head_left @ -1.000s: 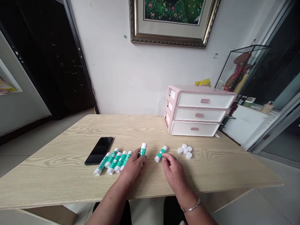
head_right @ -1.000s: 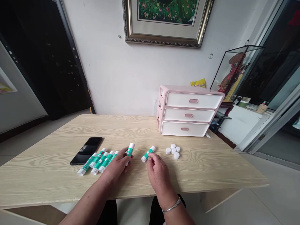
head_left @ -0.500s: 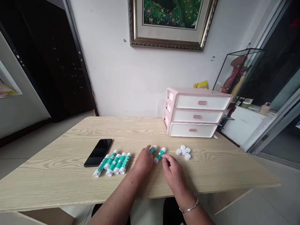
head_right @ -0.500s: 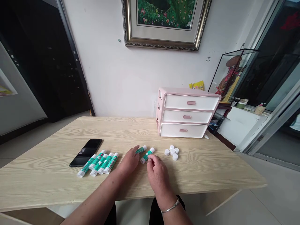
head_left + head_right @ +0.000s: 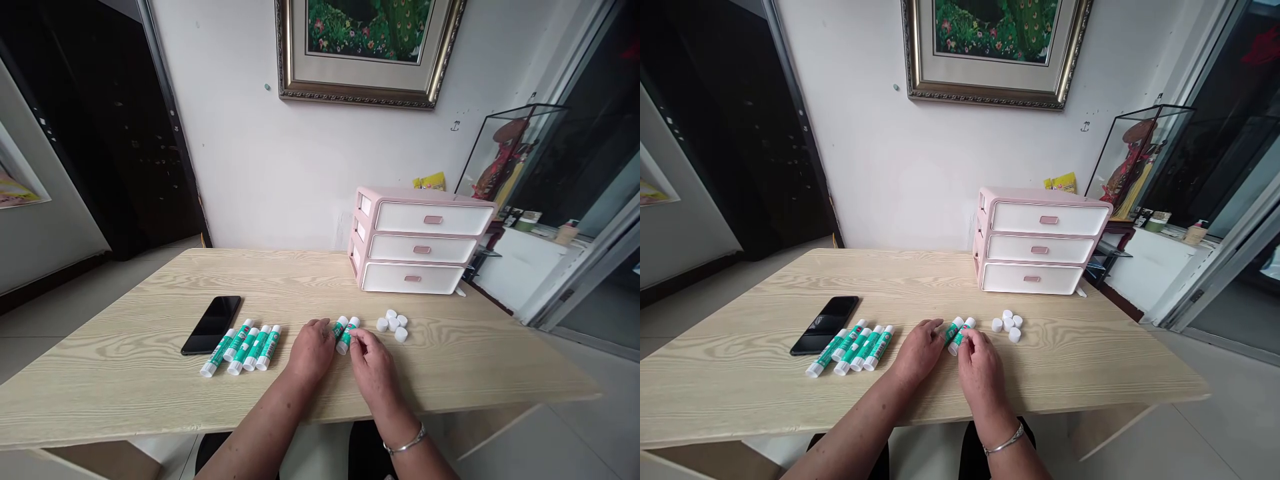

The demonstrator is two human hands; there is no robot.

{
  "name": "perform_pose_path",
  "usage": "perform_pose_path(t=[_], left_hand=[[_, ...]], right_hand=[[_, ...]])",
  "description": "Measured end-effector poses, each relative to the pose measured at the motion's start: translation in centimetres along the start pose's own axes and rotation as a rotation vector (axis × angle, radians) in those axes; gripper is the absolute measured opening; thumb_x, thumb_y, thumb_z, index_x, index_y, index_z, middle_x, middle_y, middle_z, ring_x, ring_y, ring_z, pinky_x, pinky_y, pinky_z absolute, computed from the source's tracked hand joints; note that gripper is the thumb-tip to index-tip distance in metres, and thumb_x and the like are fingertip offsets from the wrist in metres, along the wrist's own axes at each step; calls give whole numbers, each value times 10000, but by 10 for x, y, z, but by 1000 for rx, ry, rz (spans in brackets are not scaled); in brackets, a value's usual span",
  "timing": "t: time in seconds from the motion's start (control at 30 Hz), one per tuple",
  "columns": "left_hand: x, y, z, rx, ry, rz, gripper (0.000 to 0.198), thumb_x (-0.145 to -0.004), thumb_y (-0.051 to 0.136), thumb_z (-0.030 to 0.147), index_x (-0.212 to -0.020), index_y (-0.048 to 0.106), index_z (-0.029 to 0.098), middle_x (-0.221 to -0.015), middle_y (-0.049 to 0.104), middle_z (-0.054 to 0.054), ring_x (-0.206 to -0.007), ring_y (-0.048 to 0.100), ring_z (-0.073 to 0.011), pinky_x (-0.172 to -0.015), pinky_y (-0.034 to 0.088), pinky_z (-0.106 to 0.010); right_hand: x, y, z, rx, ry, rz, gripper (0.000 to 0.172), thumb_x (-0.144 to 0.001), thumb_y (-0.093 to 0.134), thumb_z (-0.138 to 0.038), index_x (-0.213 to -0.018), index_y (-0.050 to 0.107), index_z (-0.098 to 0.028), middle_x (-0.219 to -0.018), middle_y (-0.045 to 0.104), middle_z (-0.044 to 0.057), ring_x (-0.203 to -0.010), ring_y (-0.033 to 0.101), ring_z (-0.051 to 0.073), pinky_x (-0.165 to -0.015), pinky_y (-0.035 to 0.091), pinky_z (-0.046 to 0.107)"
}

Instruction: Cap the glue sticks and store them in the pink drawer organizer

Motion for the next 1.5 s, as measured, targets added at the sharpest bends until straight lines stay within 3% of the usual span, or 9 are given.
perform_pose_path(t=[0.17, 0.3, 0.47, 0.83, 1.07, 1.27, 1.5], left_hand=[[8, -4, 1, 27, -3, 8, 357, -896, 497, 218, -1170, 714, 147, -1114, 737, -132, -952, 682, -225, -832, 471, -287], [12, -4, 7, 41, 26, -13, 284, -863, 554, 239, -1052, 759, 184, -1034, 751, -100, -851, 680, -209, -740, 448, -274], [11, -3, 10, 55, 71, -32, 312, -905, 534, 291, -1102, 766, 220, -1089, 749, -101, -924, 684, -224, -795, 452, -285], [13, -8, 15, 77, 140, -38, 324, -942, 474, 272, -1080, 765, 233, -1126, 747, -90, -1052, 670, -229, -891, 460, -289], [30, -30, 8, 119, 73, 77, 323, -944, 482, 283, -1098, 753, 200, -1168, 723, -106, -964, 692, -232, -863, 493, -320], [57, -66, -11, -225, 91, 277, 302, -922, 519, 247, -1129, 734, 202, -1160, 709, -123, -1123, 622, -301, -988, 455, -404], [66, -96, -38, -654, -4, 406, 291, -899, 575, 283, -1136, 710, 182, -1149, 679, -137, -1134, 560, -334, -1017, 391, -450]], right_hand=[[-3, -3, 2, 134, 6, 68, 262, -912, 472, -245, -1034, 700, -200, -961, 734, 81, -849, 675, 224, -774, 517, 334], [-4, 4, -2, 170, -69, 33, 273, -888, 504, -196, -1084, 693, -212, -1004, 738, 82, -958, 681, 237, -837, 524, 340], [-10, 12, -4, 173, -155, -33, 348, -906, 496, -132, -1179, 697, -213, -1149, 733, 93, -1099, 663, 239, -960, 508, 372], [-14, 21, 11, 139, -145, -66, 418, -916, 469, -134, -1271, 657, -246, -1177, 729, 75, -1106, 663, 250, -973, 514, 406], [-23, 2, 23, 274, -246, -1, 402, -926, 450, -118, -1271, 643, -194, -1262, 683, 102, -1198, 601, 250, -1081, 435, 438], [-39, -28, 41, 524, -273, 91, 405, -934, 441, -114, -1265, 660, -196, -1256, 680, 122, -1221, 553, 301, -1060, 390, 497], [-32, -25, 41, 681, -274, 51, 331, -924, 495, -97, -1160, 706, -196, -1230, 695, 108, -1158, 571, 308, -953, 412, 449]])
Point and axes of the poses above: each hand's wrist, its own x-axis away from the middle knuckle, its own y-axis out of the palm, z = x × y, the point moved 7 cm from there along -x, towards the middle knuckle
